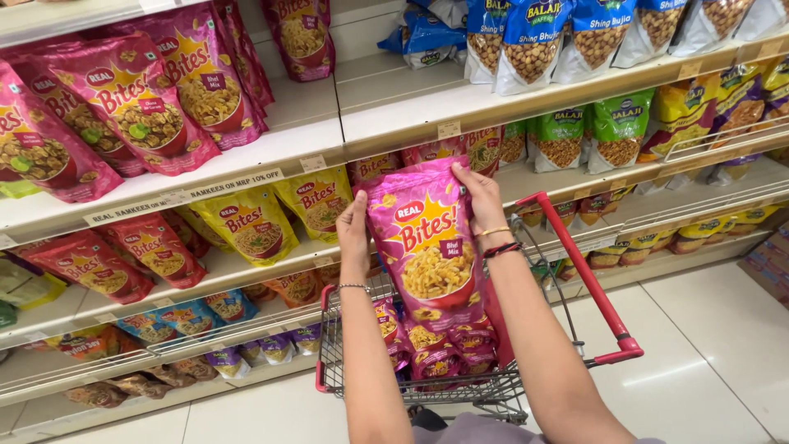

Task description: Browsing snack shelves and placing selected bags of chips and namkeen into a shopping cart in a convenience store.

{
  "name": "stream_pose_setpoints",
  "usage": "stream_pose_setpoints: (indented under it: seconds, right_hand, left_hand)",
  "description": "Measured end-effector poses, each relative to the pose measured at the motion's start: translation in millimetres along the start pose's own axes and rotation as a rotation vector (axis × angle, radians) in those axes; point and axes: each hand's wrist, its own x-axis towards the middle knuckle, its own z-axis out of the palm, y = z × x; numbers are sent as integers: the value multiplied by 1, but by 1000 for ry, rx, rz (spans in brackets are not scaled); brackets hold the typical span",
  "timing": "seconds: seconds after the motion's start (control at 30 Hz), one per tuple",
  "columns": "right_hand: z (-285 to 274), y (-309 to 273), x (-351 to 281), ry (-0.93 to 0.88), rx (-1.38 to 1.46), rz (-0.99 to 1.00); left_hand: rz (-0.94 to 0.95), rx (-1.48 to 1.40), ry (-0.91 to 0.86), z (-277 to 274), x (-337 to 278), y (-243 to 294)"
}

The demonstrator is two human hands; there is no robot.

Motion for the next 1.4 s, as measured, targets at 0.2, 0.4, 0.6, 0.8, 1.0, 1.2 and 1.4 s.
stream_pose_setpoints:
  seconds: [0.2,0.4,0.6,0.8,1.0,1.2,1.4]
  right_hand:
    - [7,-4,7,46,1,-37]
    - [3,-2,9,-5,13,9]
    - [-5,3,-12,-158,-396,187]
    - [4,21,-3,-387,-646,66]
    - [57,-11,53,-374,-546,-124]
    - [104,-21,124,-382,-508,-183]
    - [114,-4,210,-368,-481,-156]
  left_hand:
    - [14,52,18,2,-9,-36]
    - [-104,-180,131,43,-25,19]
    - [-20,-94,277,14,12,-7]
    - [131,-123,246,24,48,32]
    - [217,312,101,51,72,94]
    - [306,529,-243,20,117,93]
    - [359,556,-306,2,208,81]
